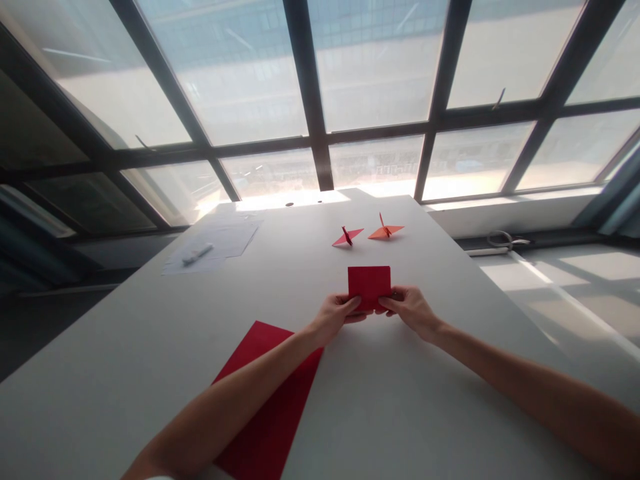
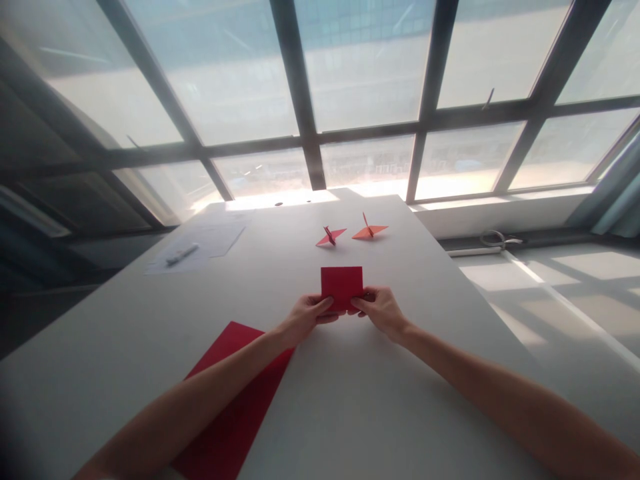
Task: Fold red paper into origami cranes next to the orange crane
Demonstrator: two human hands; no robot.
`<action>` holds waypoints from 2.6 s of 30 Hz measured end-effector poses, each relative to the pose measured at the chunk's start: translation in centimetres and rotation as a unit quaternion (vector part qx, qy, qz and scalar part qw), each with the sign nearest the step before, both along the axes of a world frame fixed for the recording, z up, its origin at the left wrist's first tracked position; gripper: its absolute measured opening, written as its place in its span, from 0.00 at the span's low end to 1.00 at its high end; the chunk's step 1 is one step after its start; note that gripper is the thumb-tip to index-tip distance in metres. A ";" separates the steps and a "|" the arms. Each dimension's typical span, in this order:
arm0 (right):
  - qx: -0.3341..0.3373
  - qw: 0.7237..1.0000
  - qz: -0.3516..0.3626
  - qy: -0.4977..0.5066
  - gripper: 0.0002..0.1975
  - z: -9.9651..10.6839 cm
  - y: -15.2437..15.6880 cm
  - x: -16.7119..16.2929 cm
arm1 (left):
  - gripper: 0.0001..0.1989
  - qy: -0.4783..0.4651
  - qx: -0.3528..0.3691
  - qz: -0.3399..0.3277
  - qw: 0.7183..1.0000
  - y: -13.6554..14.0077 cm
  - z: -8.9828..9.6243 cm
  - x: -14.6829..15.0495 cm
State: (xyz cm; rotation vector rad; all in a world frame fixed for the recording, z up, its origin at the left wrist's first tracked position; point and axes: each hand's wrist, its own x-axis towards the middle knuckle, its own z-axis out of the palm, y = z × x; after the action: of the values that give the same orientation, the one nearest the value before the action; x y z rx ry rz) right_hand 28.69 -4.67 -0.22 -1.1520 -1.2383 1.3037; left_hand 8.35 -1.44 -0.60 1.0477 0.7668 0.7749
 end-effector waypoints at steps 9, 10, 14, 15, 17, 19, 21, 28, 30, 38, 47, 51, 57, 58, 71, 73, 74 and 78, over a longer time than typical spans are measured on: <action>-0.025 0.998 0.051 -0.018 0.20 0.6 -0.1 0.7 | 0.26 0.008 0.029 -0.025 0.999 0.4 -0.2 -0.3; -0.028 0.997 0.073 -0.024 0.20 0.7 -0.1 0.7 | 0.26 0.004 0.038 -0.012 0.999 0.4 -0.2 -0.3; -0.042 0.989 0.136 -0.045 0.19 0.6 -0.2 0.9 | 0.24 0.006 0.041 0.028 0.999 0.5 -0.2 -0.3; -0.048 0.987 0.147 -0.049 0.18 0.6 -0.2 0.9 | 0.24 0.012 0.035 0.034 0.999 0.5 -0.1 -0.4; -0.060 0.982 0.167 -0.058 0.17 0.5 -0.2 0.9 | 0.24 0.023 0.023 0.045 0.998 0.5 0.2 -0.5; -0.069 0.979 0.180 -0.060 0.17 0.4 -0.3 0.9 | 0.24 0.032 0.018 0.051 0.998 0.5 0.4 -0.6; -0.077 0.979 0.181 -0.062 0.17 0.2 -0.3 0.9 | 0.24 0.046 0.022 0.056 0.997 0.7 0.4 -0.7; -0.052 0.985 0.159 -0.039 0.20 0.6 -0.3 0.6 | 0.20 0.041 0.063 0.074 0.994 0.7 0.1 -0.6; -0.022 0.990 0.132 -0.039 0.21 1.0 -0.3 0.4 | 0.19 0.038 0.077 0.074 0.994 0.5 0.2 -0.3; 0.060 0.997 -0.006 -0.041 0.17 0.4 0.1 -0.1 | 0.16 0.068 0.127 0.061 0.988 -0.5 0.2 0.3; 0.046 0.999 -0.026 -0.005 0.21 0.3 -0.3 -0.3 | 0.17 0.049 0.100 0.066 0.992 -1.0 0.3 0.6; -0.010 0.998 0.061 -0.009 0.20 0.8 -0.7 -0.3 | 0.18 0.001 0.064 0.118 0.991 -0.4 0.1 0.3; 0.007 0.998 0.006 -0.067 0.18 0.4 -0.5 -0.2 | 0.23 -0.045 0.025 0.105 0.993 0.0 0.1 0.3; 0.007 0.998 0.004 -0.062 0.19 0.3 -0.4 -0.2 | 0.23 -0.045 0.016 0.087 0.995 -0.1 0.0 0.3; -0.043 0.997 0.052 -0.031 0.21 1.0 -0.4 0.3 | 0.29 -0.049 0.026 0.121 0.991 1.0 -0.6 -0.2; -0.053 0.996 0.060 -0.028 0.21 1.3 -0.4 0.4 | 0.29 -0.054 0.032 0.120 0.991 1.1 -0.7 -0.3; -0.057 0.996 0.062 -0.026 0.21 1.4 -0.4 0.4 | 0.29 -0.057 0.034 0.121 0.990 1.0 -0.7 -0.3; -0.061 0.997 0.041 -0.021 0.21 1.3 -0.4 0.4 | 0.30 -0.066 0.016 0.086 0.994 0.8 -0.7 -0.2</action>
State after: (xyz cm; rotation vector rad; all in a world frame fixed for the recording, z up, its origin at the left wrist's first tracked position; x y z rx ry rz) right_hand 29.09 -5.06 1.11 -1.2313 -1.2631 1.4386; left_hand 8.11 -0.61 -1.25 0.9583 0.7397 0.9968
